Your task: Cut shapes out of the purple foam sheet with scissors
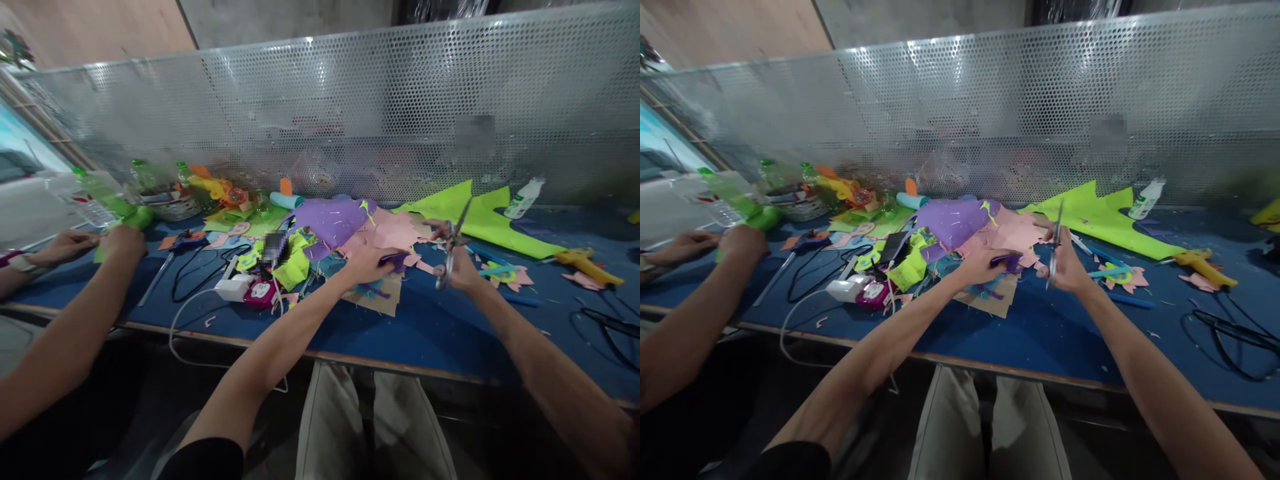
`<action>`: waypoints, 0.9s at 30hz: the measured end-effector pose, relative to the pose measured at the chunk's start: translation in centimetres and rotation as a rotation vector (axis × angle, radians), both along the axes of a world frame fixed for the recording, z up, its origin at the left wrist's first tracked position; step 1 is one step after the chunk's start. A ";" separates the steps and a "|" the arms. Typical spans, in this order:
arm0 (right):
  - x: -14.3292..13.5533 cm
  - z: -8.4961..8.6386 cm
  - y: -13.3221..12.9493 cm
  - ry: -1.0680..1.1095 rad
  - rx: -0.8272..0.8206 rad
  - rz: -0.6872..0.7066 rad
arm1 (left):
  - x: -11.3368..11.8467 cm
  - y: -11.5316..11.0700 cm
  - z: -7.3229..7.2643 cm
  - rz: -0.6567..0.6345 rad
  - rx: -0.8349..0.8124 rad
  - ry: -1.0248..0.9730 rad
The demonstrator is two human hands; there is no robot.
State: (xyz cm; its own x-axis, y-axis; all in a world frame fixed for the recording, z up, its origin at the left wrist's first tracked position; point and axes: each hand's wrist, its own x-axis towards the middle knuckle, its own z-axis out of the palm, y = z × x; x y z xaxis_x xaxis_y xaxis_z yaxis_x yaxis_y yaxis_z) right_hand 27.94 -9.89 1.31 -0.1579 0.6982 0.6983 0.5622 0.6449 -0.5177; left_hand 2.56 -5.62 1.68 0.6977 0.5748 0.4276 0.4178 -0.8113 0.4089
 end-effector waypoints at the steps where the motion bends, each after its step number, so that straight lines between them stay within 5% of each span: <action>1: 0.4 0.1 -0.1 -0.017 -0.012 0.006 | 0.0 0.0 0.1 0.009 -0.024 -0.015; 8: 0.4 -1.0 -0.6 0.275 -0.073 0.153 | -0.1 0.1 0.0 0.079 0.014 0.046; 15: 0.5 -0.7 -0.6 0.090 -0.113 0.099 | 0.2 0.6 -1.0 0.240 0.096 -0.032; 19: 0.3 -0.4 -0.7 0.034 -0.091 0.100 | 0.3 0.3 -1.1 0.197 0.081 -0.112; 27: 0.4 0.0 -0.5 -0.060 -0.081 0.078 | 0.6 -1.0 -0.3 0.187 -0.170 -0.363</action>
